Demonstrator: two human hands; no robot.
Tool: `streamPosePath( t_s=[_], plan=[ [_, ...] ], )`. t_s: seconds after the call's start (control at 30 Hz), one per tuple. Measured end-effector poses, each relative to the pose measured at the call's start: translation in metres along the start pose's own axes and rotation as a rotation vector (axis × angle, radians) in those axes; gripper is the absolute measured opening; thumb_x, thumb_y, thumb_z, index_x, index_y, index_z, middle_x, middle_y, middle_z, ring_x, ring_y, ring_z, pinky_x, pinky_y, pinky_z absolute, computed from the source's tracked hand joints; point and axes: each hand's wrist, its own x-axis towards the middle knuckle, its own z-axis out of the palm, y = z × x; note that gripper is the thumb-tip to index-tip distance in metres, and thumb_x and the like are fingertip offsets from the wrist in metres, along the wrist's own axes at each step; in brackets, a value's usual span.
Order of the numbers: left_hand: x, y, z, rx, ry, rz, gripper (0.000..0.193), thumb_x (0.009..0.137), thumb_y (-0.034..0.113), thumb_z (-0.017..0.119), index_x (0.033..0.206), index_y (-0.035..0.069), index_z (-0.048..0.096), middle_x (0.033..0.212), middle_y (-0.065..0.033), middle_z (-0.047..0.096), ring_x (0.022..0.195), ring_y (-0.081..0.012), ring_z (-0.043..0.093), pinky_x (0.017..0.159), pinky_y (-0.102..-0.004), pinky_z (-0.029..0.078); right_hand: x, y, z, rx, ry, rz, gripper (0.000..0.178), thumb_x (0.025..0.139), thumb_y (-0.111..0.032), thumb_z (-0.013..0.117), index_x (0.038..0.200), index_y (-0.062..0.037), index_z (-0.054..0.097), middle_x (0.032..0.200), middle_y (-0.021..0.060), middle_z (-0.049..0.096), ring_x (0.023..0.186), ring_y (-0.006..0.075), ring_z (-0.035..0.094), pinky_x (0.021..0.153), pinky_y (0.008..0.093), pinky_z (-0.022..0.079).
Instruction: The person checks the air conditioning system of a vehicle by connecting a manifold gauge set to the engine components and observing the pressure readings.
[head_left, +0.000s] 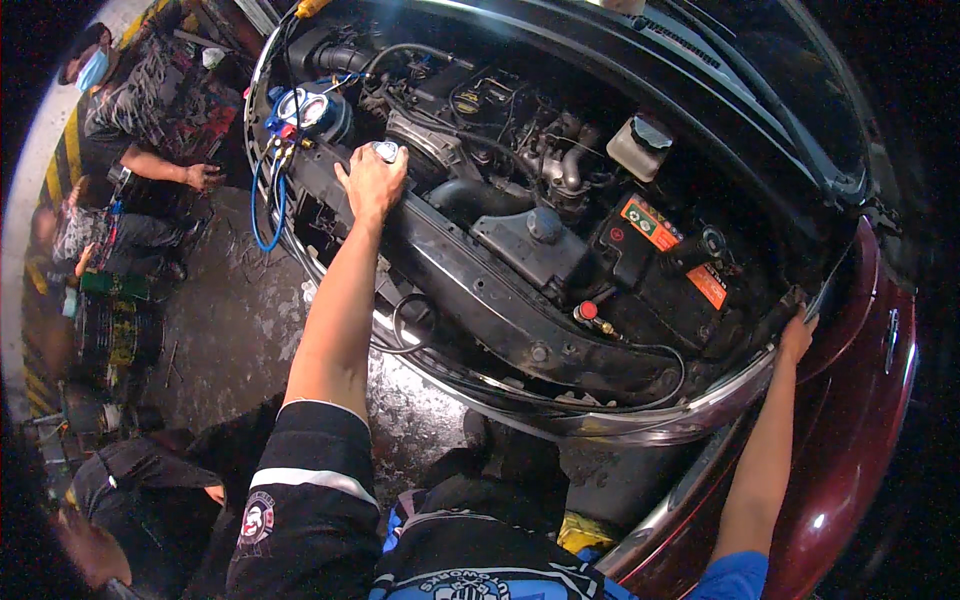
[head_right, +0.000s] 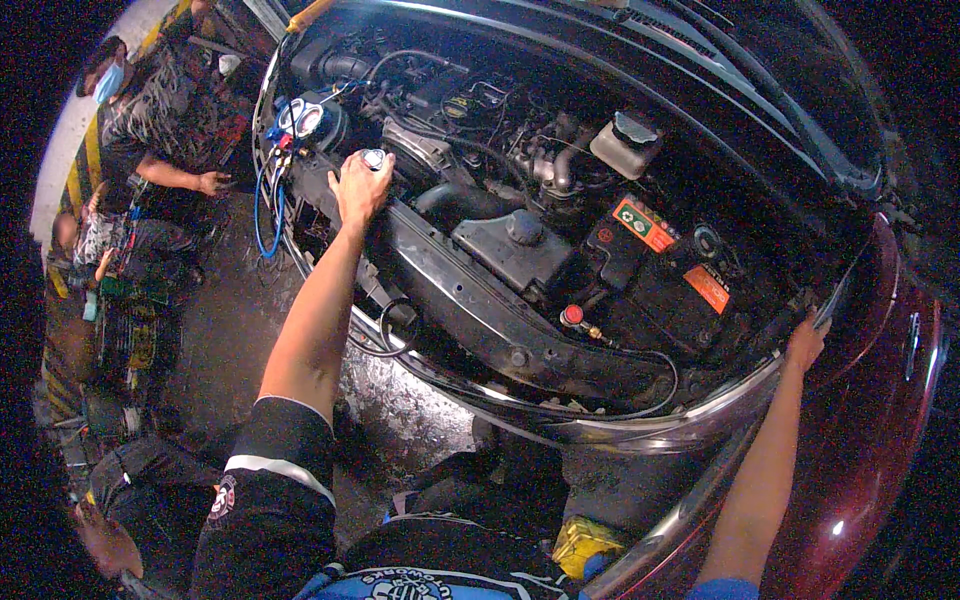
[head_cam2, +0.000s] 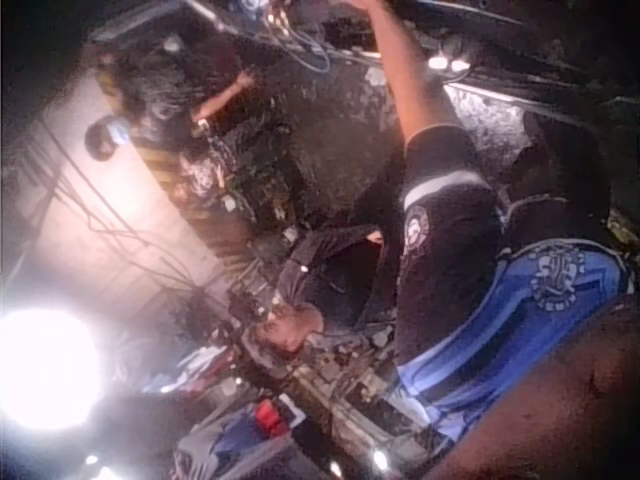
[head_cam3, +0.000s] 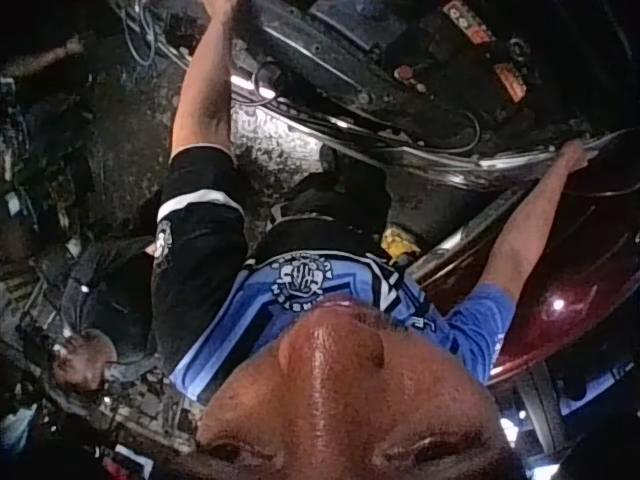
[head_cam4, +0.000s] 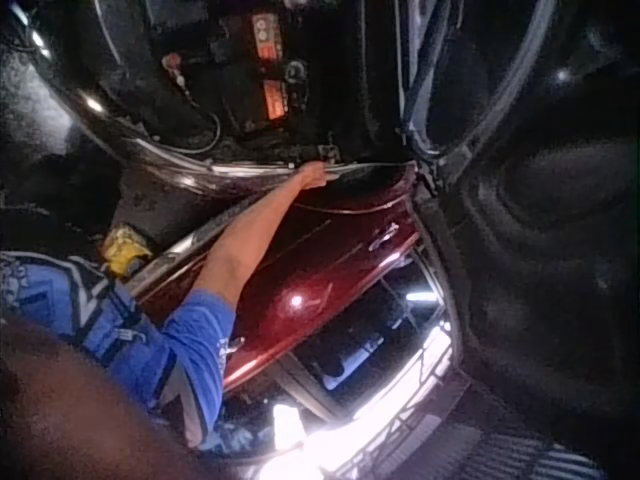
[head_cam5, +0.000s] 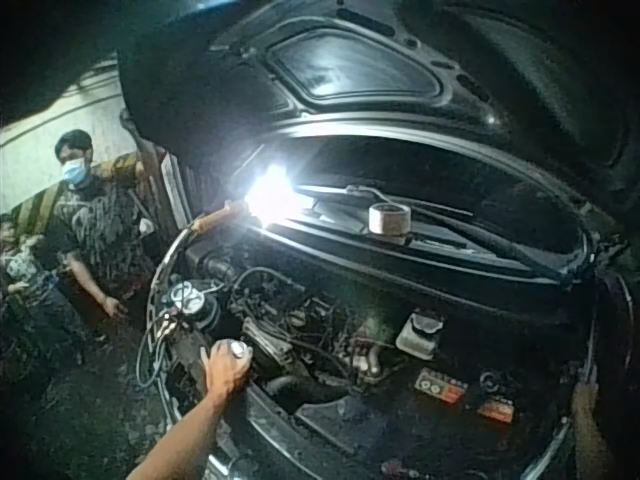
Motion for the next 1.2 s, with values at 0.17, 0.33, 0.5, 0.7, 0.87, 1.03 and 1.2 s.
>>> streamPosePath(
  t_s=[0.17, 0.33, 0.5, 0.7, 0.87, 1.03, 1.2],
  plan=[
    [0.002, -0.001, 0.002, 0.021, -0.017, 0.002, 0.075, 0.095, 0.062, 0.058, 0.137, 0.000, 0.061, 0.145, -0.0165, 0.060, 0.144, -0.0284, 0.049, 0.127, -0.0596, 0.017, 0.004, 0.003, 0.001, -0.002, 0.003, -0.017, 0.087, 0.098, -0.068, 0.050, 0.163, -0.0122, 0.035, 0.146, 0.0307, 0.057, 0.135, 0.0482, 0.053, 0.112, 0.0504, 0.040],
    [0.002, 0.000, 0.002, 0.045, -0.009, -0.028, 0.074, 0.094, 0.061, 0.058, 0.136, 0.001, 0.062, 0.143, -0.0155, 0.062, 0.143, -0.0284, 0.050, 0.127, -0.0603, 0.017, 0.010, 0.007, 0.005, -0.050, 0.004, 0.011, 0.085, 0.099, -0.066, 0.049, 0.163, -0.0124, 0.034, 0.146, 0.0293, 0.057, 0.135, 0.0481, 0.054, 0.112, 0.0504, 0.040],
    [0.000, 0.002, -0.001, 0.008, 0.000, -0.011, 0.071, 0.094, 0.060, 0.060, 0.135, 0.002, 0.064, 0.142, -0.0149, 0.063, 0.142, -0.0285, 0.051, 0.126, -0.0619, 0.017, 0.012, 0.010, 0.007, -0.035, 0.016, -0.016, 0.082, 0.100, -0.065, 0.049, 0.163, -0.0160, 0.035, 0.145, 0.0283, 0.058, 0.134, 0.0475, 0.055, 0.112, 0.0508, 0.041],
    [0.000, 0.000, 0.002, 0.008, 0.031, 0.000, 0.069, 0.094, 0.060, 0.061, 0.132, 0.002, 0.064, 0.141, -0.0149, 0.063, 0.141, -0.0286, 0.052, 0.126, -0.0621, 0.017, 0.013, 0.008, 0.007, -0.051, 0.023, -0.003, 0.080, 0.099, -0.066, 0.049, 0.162, -0.0184, 0.037, 0.144, 0.0280, 0.060, 0.134, 0.0471, 0.055, 0.112, 0.0508, 0.041],
    [0.001, -0.003, 0.003, -0.021, 0.035, 0.003, 0.069, 0.094, 0.060, 0.061, 0.131, 0.002, 0.065, 0.141, -0.0153, 0.063, 0.141, -0.0283, 0.052, 0.126, -0.0616, 0.016, 0.011, 0.006, 0.006, -0.063, 0.015, 0.018, 0.080, 0.099, -0.066, 0.049, 0.162, -0.0176, 0.039, 0.145, 0.0279, 0.059, 0.135, 0.0468, 0.055, 0.112, 0.0507, 0.041],
    [0.002, -0.002, 0.000, -0.019, -0.022, -0.020, 0.069, 0.094, 0.060, 0.062, 0.128, 0.000, 0.066, 0.139, -0.0167, 0.064, 0.141, -0.0292, 0.052, 0.127, -0.0602, 0.015, 0.010, 0.007, 0.007, -0.058, 0.043, 0.008, 0.082, 0.099, -0.067, 0.048, 0.162, -0.0167, 0.037, 0.137, 0.0341, 0.061, 0.128, 0.0527, 0.057, 0.108, 0.0570, 0.043],
    [0.001, -0.002, 0.001, -0.044, 0.006, -0.008, 0.070, 0.093, 0.060, 0.062, 0.129, -0.001, 0.066, 0.139, -0.0179, 0.064, 0.141, -0.0296, 0.052, 0.127, -0.0600, 0.014, 0.010, 0.007, 0.007, -0.043, 0.045, -0.001, 0.082, 0.098, -0.067, 0.051, 0.161, -0.0167, 0.039, 0.144, 0.0278, 0.059, 0.134, 0.0473, 0.055, 0.111, 0.0508, 0.042]
  ],
)
